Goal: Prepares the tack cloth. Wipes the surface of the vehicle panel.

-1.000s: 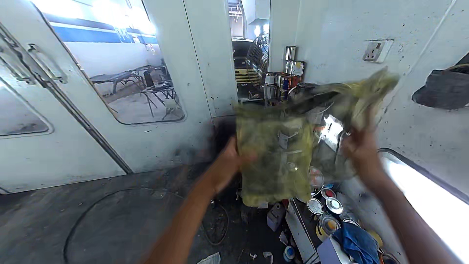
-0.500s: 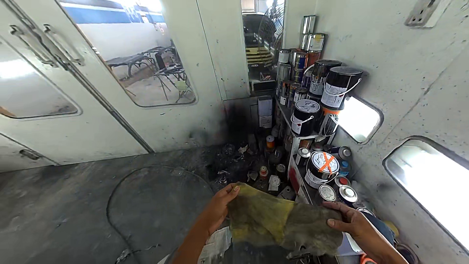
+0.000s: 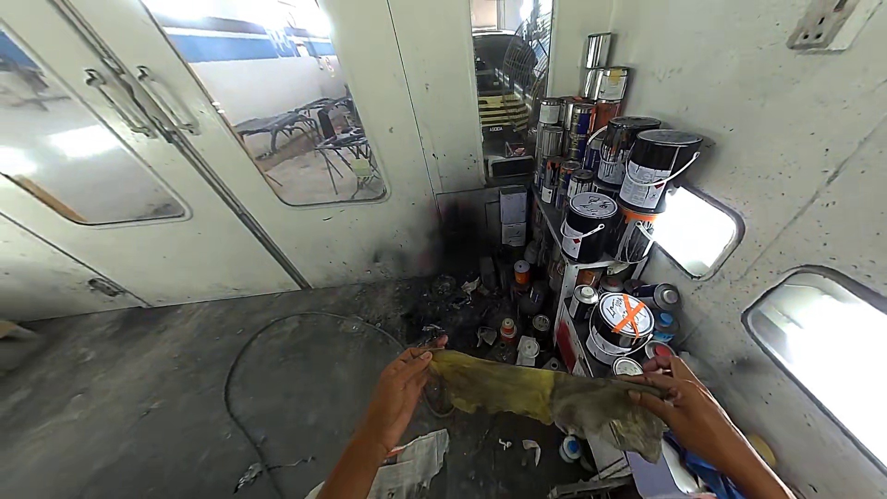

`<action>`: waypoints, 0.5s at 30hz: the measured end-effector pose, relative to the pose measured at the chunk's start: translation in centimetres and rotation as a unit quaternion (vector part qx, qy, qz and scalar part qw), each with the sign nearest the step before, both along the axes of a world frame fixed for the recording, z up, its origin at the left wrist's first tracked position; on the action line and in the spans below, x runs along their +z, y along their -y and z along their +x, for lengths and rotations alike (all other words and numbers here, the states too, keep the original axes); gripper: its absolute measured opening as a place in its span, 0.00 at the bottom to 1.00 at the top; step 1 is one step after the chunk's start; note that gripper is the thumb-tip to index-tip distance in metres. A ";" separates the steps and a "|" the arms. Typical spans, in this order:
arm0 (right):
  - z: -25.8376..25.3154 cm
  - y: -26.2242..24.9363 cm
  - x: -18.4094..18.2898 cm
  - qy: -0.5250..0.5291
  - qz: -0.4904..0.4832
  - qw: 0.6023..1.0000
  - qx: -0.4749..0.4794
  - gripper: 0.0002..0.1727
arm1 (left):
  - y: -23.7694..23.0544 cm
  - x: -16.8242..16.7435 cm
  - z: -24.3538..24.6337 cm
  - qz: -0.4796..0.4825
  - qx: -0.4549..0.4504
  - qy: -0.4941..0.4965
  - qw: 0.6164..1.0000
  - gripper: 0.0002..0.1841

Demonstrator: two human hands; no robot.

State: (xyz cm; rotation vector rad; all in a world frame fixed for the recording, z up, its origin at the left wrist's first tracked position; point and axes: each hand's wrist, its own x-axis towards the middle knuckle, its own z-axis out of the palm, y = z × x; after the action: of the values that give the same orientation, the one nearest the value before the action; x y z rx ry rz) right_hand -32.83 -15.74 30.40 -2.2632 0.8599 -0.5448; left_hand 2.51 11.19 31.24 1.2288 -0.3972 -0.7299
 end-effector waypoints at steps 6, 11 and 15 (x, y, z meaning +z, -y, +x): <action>0.5 1.5 2.6 0.067 0.150 0.985 0.050 0.16 | 0.6 1.9 -0.1 -0.026 0.044 0.078 0.996 0.09; 0.9 1.5 4.9 0.182 0.202 0.960 0.065 0.15 | 0.3 5.1 -0.8 -0.035 0.021 0.112 0.993 0.25; 1.3 2.2 6.6 0.237 0.236 0.941 0.048 0.15 | 0.3 6.8 -1.3 -0.060 -0.019 0.145 0.987 0.36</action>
State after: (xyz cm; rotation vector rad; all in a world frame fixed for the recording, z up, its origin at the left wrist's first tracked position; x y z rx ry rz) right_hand -31.53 -17.97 37.03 -1.6300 0.5571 -0.7123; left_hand 1.19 10.92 38.06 1.2181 -0.6967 -0.5497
